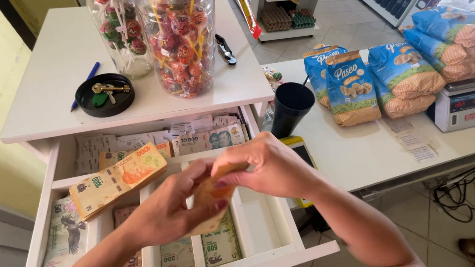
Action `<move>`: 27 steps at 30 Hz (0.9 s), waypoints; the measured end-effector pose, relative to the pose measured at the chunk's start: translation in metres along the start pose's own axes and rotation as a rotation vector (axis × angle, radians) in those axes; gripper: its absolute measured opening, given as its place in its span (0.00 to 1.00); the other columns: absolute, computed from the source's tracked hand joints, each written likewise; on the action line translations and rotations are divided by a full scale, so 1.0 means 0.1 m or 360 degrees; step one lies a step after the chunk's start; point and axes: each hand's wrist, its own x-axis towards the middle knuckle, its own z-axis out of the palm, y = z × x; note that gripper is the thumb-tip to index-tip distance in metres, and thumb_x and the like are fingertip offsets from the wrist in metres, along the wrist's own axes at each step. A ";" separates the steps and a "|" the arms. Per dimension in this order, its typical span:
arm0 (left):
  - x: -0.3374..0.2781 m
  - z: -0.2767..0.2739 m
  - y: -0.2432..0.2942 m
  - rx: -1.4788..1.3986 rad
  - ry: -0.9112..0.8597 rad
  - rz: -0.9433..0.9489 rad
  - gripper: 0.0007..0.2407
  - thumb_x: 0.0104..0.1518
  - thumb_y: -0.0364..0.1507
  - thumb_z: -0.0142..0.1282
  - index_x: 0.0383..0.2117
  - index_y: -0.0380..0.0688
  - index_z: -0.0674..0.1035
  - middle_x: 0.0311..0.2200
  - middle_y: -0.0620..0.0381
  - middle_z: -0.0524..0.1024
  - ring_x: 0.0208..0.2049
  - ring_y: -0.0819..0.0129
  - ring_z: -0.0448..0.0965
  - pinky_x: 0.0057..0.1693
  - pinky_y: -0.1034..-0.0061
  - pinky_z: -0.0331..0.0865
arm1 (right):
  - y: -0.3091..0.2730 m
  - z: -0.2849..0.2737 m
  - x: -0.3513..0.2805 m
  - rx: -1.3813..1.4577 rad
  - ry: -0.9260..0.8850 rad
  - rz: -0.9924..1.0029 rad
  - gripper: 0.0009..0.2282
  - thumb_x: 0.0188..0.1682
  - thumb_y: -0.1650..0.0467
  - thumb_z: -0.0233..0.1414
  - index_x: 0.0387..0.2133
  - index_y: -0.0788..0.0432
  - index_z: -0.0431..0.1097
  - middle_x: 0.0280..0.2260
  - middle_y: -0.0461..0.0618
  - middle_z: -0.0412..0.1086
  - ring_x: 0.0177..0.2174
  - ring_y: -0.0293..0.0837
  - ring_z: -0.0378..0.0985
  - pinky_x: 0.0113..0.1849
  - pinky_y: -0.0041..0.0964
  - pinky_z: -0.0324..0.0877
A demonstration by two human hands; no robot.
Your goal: Sorting and counting various denominations of banknotes and placing them into the compartments of a cash drawer.
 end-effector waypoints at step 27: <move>-0.20 -1.50 -1.26 0.0907 0.0036 -0.1028 0.18 0.58 0.45 0.52 0.27 0.42 0.84 0.27 0.46 0.83 0.37 0.49 0.83 0.48 0.62 0.74 | 0.91 0.88 0.98 0.0526 -0.0163 0.0563 0.06 0.47 0.73 0.56 0.24 0.67 0.74 0.19 0.55 0.75 0.17 0.40 0.76 0.18 0.29 0.73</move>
